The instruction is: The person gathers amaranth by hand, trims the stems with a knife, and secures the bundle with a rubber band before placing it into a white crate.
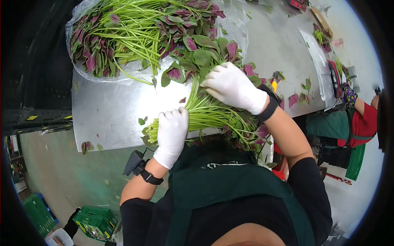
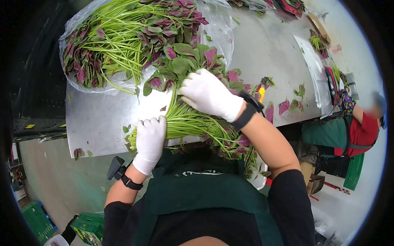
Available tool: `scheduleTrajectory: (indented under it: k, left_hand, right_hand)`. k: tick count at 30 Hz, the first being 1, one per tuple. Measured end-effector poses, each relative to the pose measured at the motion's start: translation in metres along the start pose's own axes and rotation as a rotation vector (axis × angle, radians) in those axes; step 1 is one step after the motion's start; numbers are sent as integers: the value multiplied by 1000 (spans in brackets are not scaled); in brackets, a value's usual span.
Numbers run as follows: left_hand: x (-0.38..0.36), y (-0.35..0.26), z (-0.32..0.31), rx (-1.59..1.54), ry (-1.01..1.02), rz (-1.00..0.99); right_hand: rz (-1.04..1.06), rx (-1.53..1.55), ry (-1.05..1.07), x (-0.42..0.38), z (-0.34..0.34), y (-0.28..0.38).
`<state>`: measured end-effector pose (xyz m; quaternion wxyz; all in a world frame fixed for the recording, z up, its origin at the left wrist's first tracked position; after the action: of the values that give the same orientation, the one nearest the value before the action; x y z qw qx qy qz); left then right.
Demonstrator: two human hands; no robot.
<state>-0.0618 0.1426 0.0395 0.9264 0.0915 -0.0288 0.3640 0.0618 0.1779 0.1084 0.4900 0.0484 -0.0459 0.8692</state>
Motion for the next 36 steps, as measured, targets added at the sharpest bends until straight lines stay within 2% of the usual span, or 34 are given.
scheduleTrajectory:
  k: [1, 5, 6, 10, 13, 17, 20, 24, 27, 28, 31, 32, 35, 36]
  left_hand:
    - [0, -1, 0, 2, 2, 2]
    - [2, 0, -2, -19, 2, -10]
    - [2, 0, -2, -25, 9, -13]
    - [1, -1, -1, -21, 2, -16]
    - [1, 0, 1, -27, -13, -5]
    - [1, 0, 2, -20, -30, -1]
    - [1, 0, 1, -16, -31, -7]
    - [1, 0, 2, -22, -33, -14]
    - [0, 0, 1, -11, -35, -14]
    - [0, 0, 0, -2, -35, -16]
    - [0, 0, 1, -23, -51, -4]
    - [2, -2, 2, -68, -66, -8]
    - [2, 1, -5, -103, -41, 70]
    - [-2, -5, -3, -18, -7, -8]
  right_hand:
    - [-32, -35, 69, -8, -4, -5]
    - [-211, 153, -43, -32, -10, -28]
    - [-222, 188, -120, -32, -7, -30]
    - [-556, 455, -363, -39, -7, -50]
    - [-744, 579, -412, -41, -16, -65]
    - [-863, 521, -353, -42, -15, -71]
    - [-852, 474, -208, -37, -21, -70]
    - [-724, 377, -401, -39, -8, -62]
    - [-488, 134, -576, -32, 23, -34]
    - [-424, 51, -575, -30, 24, -26]
    - [-296, -88, -431, -22, 26, -7]
    - [-257, -103, -451, -19, 28, -2]
    - [-111, 91, -362, -8, 28, 13]
    - [-70, 182, -299, -4, 19, 17]
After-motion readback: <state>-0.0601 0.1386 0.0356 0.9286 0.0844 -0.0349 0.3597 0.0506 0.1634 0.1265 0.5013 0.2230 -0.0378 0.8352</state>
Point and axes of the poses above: each hand's wrist, its own x-axis towards the middle knuckle, its own z-axis out of the back of the hand, y = z × x, the point moved 9 cm from there along x, towards the middle knuckle, and after that the axes turned 8 degrees about -x, right-handed, at the moved point
